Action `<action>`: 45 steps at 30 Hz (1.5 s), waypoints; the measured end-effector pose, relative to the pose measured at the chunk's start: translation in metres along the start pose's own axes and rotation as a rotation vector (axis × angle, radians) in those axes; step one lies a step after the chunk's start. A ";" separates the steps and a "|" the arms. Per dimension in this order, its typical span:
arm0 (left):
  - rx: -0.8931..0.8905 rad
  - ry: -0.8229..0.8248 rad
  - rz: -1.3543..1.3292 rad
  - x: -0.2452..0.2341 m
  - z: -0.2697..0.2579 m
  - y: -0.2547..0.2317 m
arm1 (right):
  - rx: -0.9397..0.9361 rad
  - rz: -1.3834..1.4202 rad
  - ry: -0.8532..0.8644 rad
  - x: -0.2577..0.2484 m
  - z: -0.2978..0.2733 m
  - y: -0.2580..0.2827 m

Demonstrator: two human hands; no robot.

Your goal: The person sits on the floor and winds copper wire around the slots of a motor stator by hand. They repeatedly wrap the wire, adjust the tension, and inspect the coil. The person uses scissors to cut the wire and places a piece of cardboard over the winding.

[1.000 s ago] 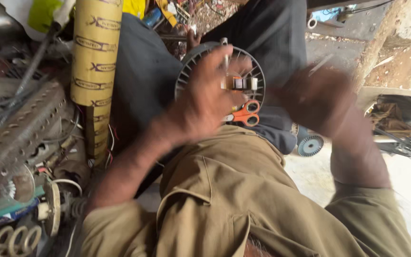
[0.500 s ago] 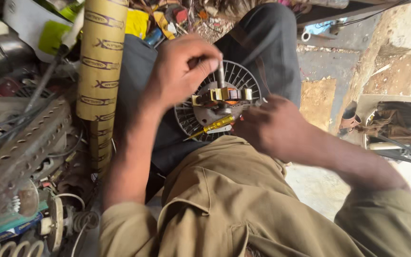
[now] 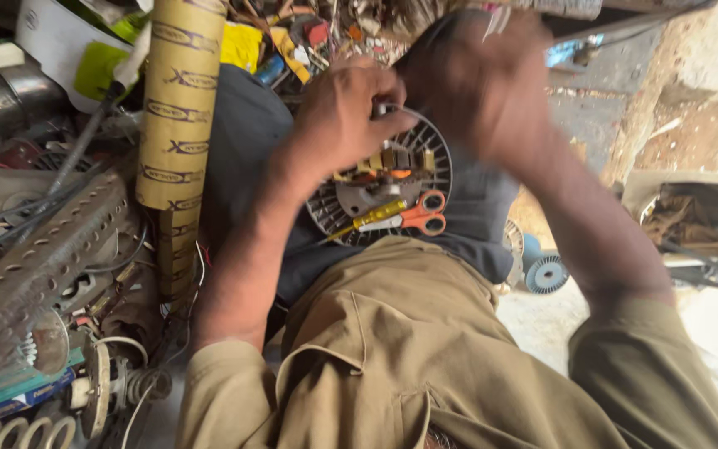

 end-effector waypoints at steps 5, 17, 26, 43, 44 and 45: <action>0.181 -0.010 -0.356 -0.015 -0.011 -0.005 | -0.174 0.187 0.261 -0.036 -0.023 0.057; 0.080 -0.226 -0.124 0.012 -0.020 -0.011 | 0.142 0.713 0.064 0.037 -0.012 -0.010; 0.295 -0.262 0.012 0.022 -0.050 -0.008 | -0.150 0.297 0.146 -0.043 -0.038 0.052; 0.099 -0.072 -0.589 0.012 -0.048 0.028 | -0.158 0.363 0.450 -0.025 -0.038 0.068; 0.155 -0.182 -0.819 0.031 -0.062 0.025 | -0.133 0.455 0.344 -0.027 -0.046 0.066; 0.250 -0.170 -0.296 0.046 -0.076 0.019 | -0.110 0.542 0.233 -0.028 -0.050 0.064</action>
Point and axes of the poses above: each hand's wrist, its own z-axis towards the middle knuckle, its own x-axis out of the palm, y = z × x, the point moved 1 cm from there along z, towards the middle knuckle, and after that the axes turned 11 degrees about y, right-handed, at the moved point
